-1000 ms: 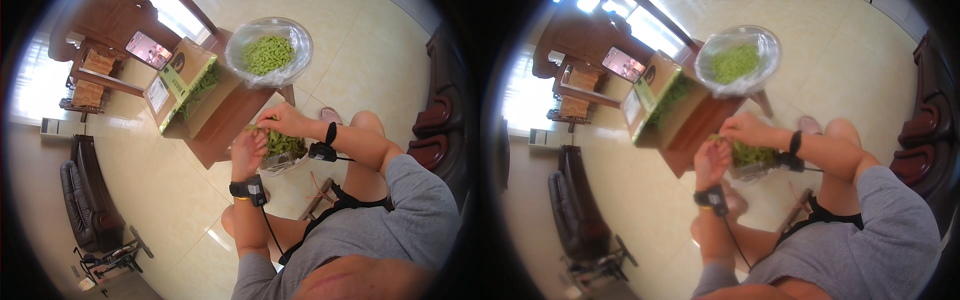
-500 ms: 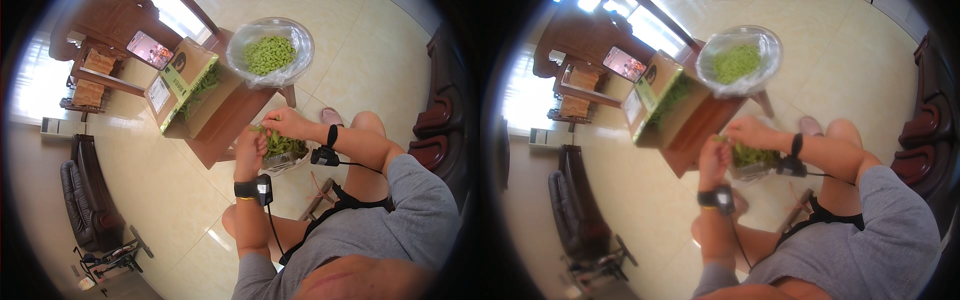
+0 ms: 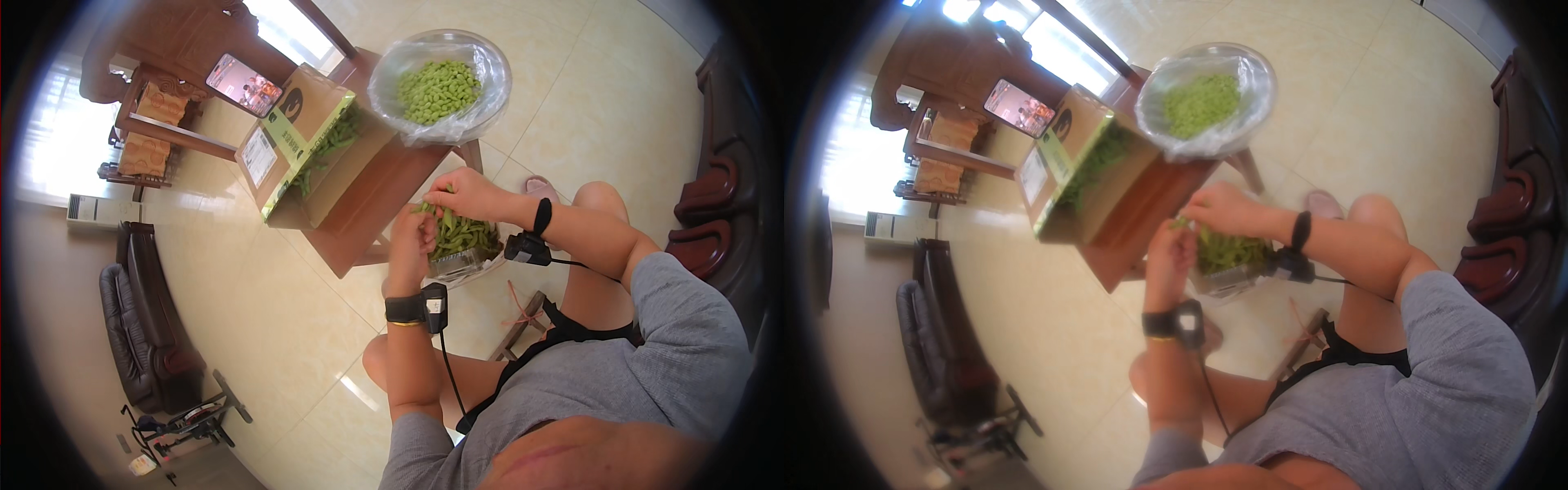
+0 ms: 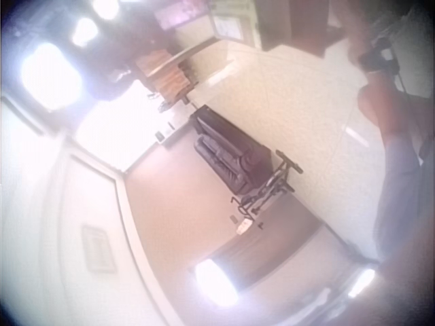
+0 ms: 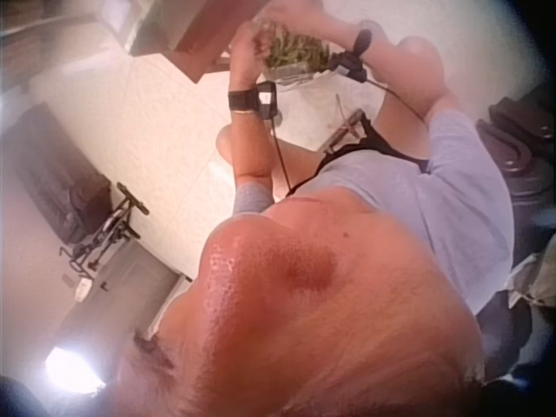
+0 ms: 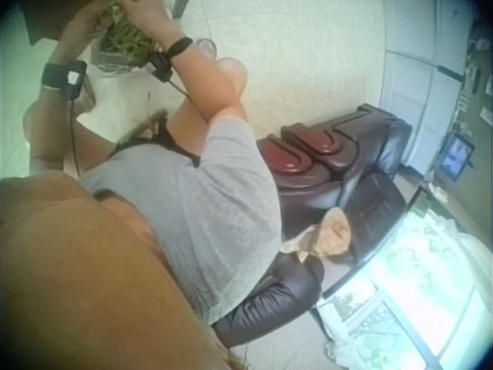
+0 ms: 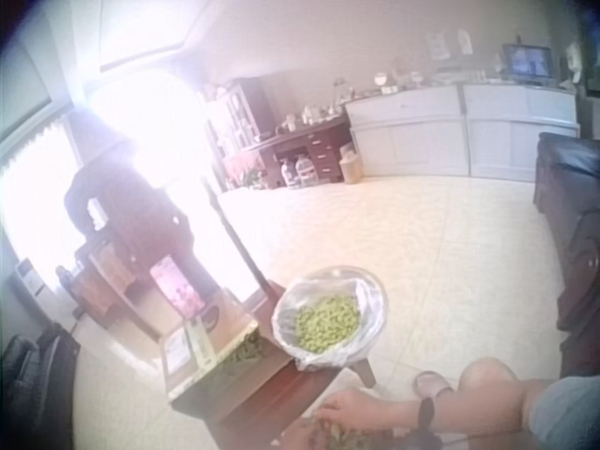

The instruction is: The person shells beans by hand, removing them from pods and placing the beans into a clear bowl and the discarded pods into a separate container.

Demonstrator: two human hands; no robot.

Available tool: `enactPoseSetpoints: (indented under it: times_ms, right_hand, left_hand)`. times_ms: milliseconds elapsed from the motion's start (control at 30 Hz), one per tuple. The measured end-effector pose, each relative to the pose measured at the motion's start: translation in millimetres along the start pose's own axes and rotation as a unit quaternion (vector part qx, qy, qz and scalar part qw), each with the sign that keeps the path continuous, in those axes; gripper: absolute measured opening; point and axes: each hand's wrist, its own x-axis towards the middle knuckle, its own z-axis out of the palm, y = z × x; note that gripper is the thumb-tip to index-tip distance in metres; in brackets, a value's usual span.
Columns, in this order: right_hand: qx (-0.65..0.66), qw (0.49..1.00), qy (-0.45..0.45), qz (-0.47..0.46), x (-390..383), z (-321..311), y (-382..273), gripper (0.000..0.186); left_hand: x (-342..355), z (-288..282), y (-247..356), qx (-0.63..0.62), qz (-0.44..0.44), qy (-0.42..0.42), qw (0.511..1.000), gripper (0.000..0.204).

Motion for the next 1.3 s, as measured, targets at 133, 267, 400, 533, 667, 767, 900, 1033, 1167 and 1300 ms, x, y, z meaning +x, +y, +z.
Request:
enactPoseSetpoints:
  times_ms: [133, 267, 400, 533, 667, 767, 900, 1033, 1167, 1300]
  right_hand:
    - [-0.068, 0.996, 0.016, -0.057, 1, 1, 6, 0.02]
    - [-0.089, 0.992, 0.025, -0.091, 1, 1, 6, 0.018]
    - [-0.083, 0.992, 0.031, -0.087, -3, -1, 1, 0.018]
    - [-0.085, 0.992, 0.022, -0.088, -1, -1, 6, 0.018]
    - [-0.084, 0.989, 0.011, -0.118, 0, 3, 7, 0.017]
    - [-0.089, 0.985, -0.008, -0.146, -1, 2, 6, 0.016]
    - [-0.113, 0.978, -0.004, -0.174, -2, 3, 9, 0.014]
    - [-0.111, 0.976, 0.013, -0.188, -2, 4, 9, 0.014]
    - [-0.116, 0.972, 0.033, -0.203, -3, 4, 8, 0.011]
    - [-0.09, 0.98, 0.055, -0.166, -5, 4, 2, 0.011]
  left_hand:
    - [1, 0, -2, 0.011, 0.0, 0.015, 1.0, 0.011]
    - [1, 0, -3, 0.047, 0.005, 0.023, 0.999, 0.008]
    - [3, -1, -5, 0.105, 0.03, 0.06, 0.992, 0.004]
    - [2, -1, -2, 0.083, 0.028, 0.045, 0.995, 0.006]
    - [1, -9, -4, 0.045, 0.025, 0.037, 0.998, 0.007]
    - [0, -9, -3, 0.046, 0.028, 0.052, 0.997, 0.007]
    - [-1, -5, 0, 0.078, 0.028, 0.073, 0.994, 0.01]
    - [0, -12, 1, 0.02, 0.017, 0.07, 0.997, 0.014]
    - [2, -11, 2, -0.013, 0.009, 0.058, 0.998, 0.015]
    - [3, -13, -3, -0.019, 0.016, 0.091, 0.996, 0.017]
